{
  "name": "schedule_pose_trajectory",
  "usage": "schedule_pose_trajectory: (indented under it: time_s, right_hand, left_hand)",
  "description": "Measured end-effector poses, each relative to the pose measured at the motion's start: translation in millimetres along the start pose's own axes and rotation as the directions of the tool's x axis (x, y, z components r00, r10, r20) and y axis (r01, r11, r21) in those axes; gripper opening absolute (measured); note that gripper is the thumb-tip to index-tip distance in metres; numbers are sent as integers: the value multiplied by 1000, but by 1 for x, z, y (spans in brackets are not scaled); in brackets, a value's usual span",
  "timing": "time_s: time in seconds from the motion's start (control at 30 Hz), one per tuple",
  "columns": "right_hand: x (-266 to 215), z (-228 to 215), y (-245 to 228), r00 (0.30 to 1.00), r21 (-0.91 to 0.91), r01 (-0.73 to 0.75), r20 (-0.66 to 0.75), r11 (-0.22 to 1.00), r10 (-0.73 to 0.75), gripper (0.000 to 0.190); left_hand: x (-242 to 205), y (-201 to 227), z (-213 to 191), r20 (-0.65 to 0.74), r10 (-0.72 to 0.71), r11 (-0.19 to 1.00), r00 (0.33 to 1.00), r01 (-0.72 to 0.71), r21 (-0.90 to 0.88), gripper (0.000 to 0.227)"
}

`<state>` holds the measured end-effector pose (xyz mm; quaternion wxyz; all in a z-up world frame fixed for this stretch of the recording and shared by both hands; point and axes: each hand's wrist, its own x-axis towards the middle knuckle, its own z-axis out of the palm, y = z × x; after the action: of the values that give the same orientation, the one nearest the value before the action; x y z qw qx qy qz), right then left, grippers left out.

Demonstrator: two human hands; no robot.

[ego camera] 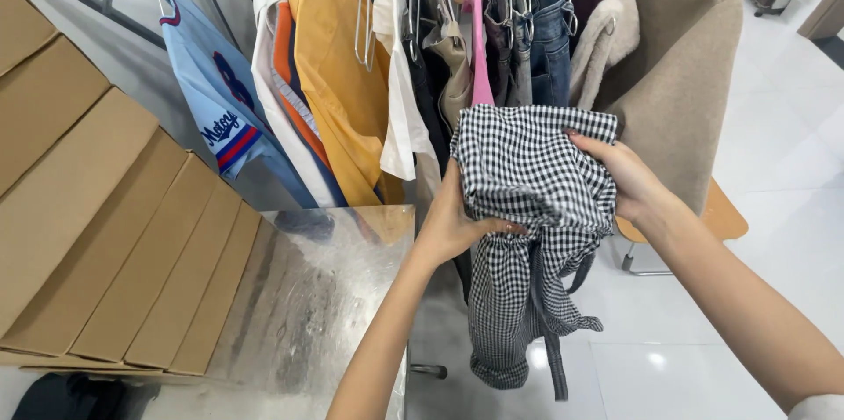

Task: Hanging various items of clothing on a metal rack using hangers

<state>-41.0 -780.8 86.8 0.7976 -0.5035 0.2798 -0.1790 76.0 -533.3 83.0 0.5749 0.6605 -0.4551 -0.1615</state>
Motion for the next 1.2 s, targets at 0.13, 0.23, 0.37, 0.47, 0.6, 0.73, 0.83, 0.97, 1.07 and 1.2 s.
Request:
schedule_pose_trajectory:
  time_s: [0.13,0.23,0.37,0.47,0.6,0.73,0.83,0.97,1.07,1.2]
  right_hand:
    - [6,5,20,978,80,-202,61,976,198,36]
    - [-8,15,21,986,0,-164,28,987,164,36]
    - [-11,9,16,992,-43,-99,69,994,101,50]
    - [-12,1,11,993,-78,-39,106,996,47,63]
    - [-13,-14,6,987,-123,49,159,991,-29,86]
    - [-6,-32,4,978,-146,112,189,983,-83,101]
    - [-7,-33,2,911,-213,329,328,920,-250,57]
    - [-33,-7,-12,876,-278,466,281,840,-392,26]
    - [-31,-4,-9,840,-316,541,239,779,-487,21]
    - [-24,0,-2,774,-397,624,197,673,-602,21]
  left_hand:
    - [8,-9,8,-199,219,975,955,-205,86,141]
    - [18,-14,11,-226,324,922,919,-253,292,102]
    - [36,-16,18,-336,360,899,870,-226,375,22]
    - [44,-3,24,-431,306,938,849,-191,290,30]
    - [55,-4,28,-444,252,963,860,-179,199,31]
    - [50,-6,37,-407,211,977,889,-188,96,26]
    - [55,-22,40,-400,214,977,891,-190,98,23]
    - [53,-25,40,-339,168,982,926,-188,-28,28]
    - [47,-25,37,-339,202,979,919,-182,91,32]
    - [46,-20,33,-479,383,883,790,-161,442,27]
